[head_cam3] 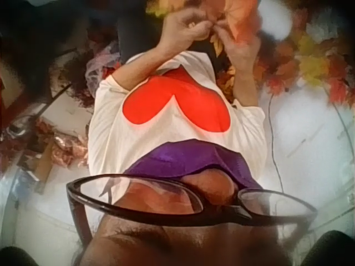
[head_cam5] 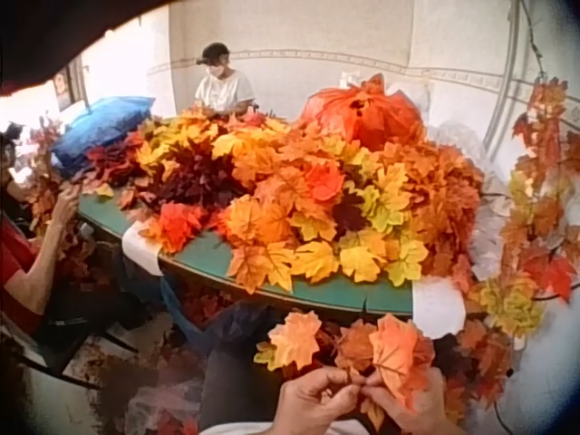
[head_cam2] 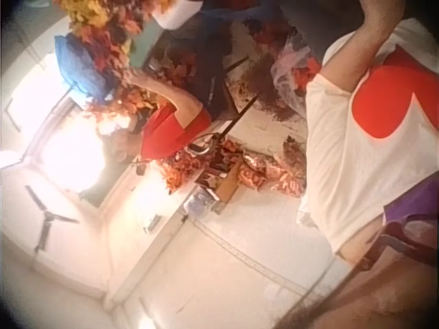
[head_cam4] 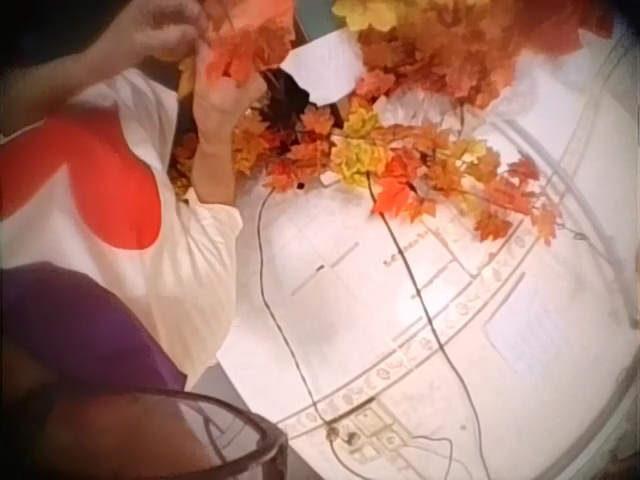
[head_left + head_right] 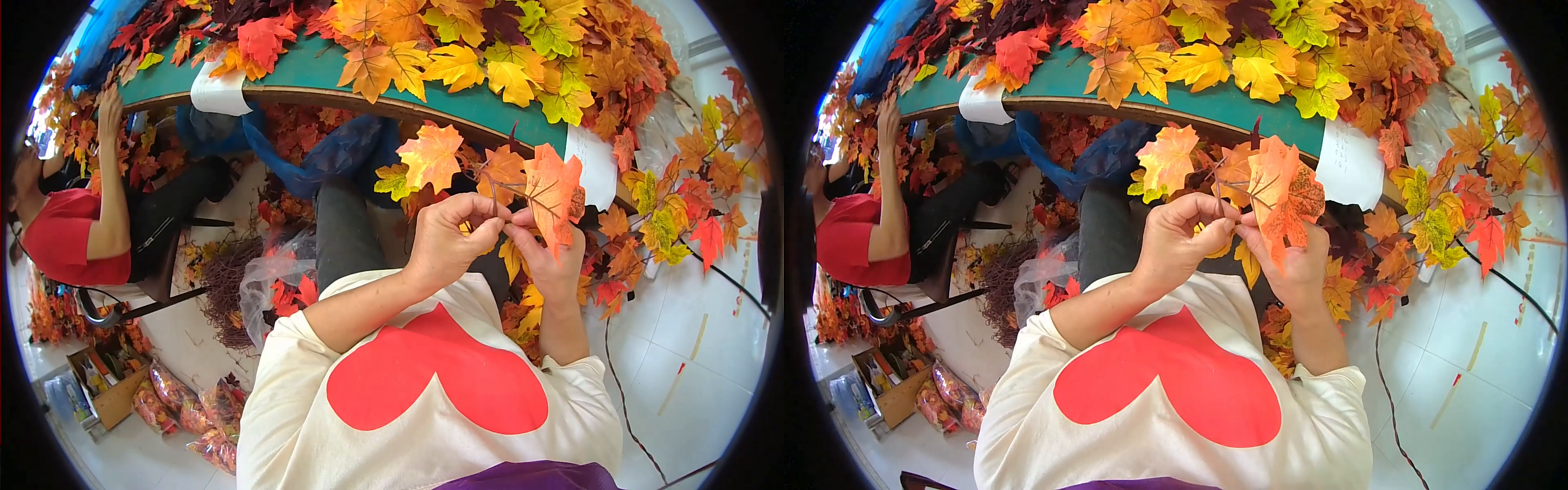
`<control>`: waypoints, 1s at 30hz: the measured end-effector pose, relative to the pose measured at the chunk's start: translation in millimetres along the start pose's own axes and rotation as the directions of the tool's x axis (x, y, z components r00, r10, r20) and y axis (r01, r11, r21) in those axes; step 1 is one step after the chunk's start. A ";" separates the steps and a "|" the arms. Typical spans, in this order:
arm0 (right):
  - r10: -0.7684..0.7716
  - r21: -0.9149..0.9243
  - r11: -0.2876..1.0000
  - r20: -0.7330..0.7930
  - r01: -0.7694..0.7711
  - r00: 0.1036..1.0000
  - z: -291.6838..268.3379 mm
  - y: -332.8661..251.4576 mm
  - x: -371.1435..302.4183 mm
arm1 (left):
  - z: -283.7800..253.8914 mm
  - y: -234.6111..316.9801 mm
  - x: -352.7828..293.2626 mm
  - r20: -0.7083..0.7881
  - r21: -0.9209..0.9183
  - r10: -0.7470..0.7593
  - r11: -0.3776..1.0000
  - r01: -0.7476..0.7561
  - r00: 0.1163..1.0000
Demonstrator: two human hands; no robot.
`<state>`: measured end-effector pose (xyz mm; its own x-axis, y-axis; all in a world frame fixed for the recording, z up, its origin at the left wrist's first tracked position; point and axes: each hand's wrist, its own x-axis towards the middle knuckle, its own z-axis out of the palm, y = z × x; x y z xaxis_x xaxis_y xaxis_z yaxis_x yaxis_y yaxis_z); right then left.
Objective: The person attaches artificial maple leaves to a wire or stem by hand to create decorative garlands.
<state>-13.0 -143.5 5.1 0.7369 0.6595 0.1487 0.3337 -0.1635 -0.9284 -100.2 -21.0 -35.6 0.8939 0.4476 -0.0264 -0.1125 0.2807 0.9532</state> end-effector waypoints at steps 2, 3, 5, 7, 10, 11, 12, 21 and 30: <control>0.027 0.051 0.998 0.002 -0.027 1.000 -0.4 0.7 0.0 | 0.6 -0.1 0.1 0.003 -0.012 0.001 1.000 0.000 1.000; 0.007 0.070 0.998 -0.004 -0.007 1.000 0.3 1.6 0.1 | 0.9 0.0 0.1 0.000 -0.019 -0.003 1.000 0.003 1.000; -0.011 0.090 0.996 -0.010 0.012 1.000 0.7 2.1 -0.3 | 1.4 0.0 0.1 -0.004 -0.025 -0.009 1.000 0.009 1.000; -0.009 0.038 0.999 0.008 0.008 1.000 0.7 1.8 -0.6 | 2.0 0.9 0.8 -0.015 -0.019 0.004 1.000 -0.004 1.000; 0.017 0.069 0.998 -0.038 -0.014 0.999 5.0 2.2 -3.2 | 2.2 1.5 0.8 -0.025 -0.061 -0.043 0.997 0.041 0.999; 0.018 0.069 0.997 -0.039 -0.015 0.999 6.0 2.9 -3.5 | 2.1 0.6 1.1 -0.024 -0.060 -0.044 0.997 0.043 0.999; -0.022 -0.008 1.000 -0.054 0.022 0.998 7.0 3.8 -3.1 | 1.8 -1.0 1.8 -0.037 -0.137 -0.063 0.989 0.058 0.997; -0.186 -0.241 0.956 -0.046 0.170 0.981 4.2 11.2 5.1 | -5.1 -6.2 8.7 0.031 -0.160 -0.134 0.978 0.137 0.991; 0.137 0.326 0.930 0.120 -0.169 0.983 -12.9 32.7 42.8 | -11.6 0.0 18.5 0.239 -0.443 -0.310 0.809 0.387 0.920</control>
<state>37.0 -130.2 -14.5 0.6997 0.7141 -0.0219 -0.0065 -0.0243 -0.9997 -88.7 -2.9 -39.5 0.9610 0.1223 -0.2479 0.0630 0.7765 0.6270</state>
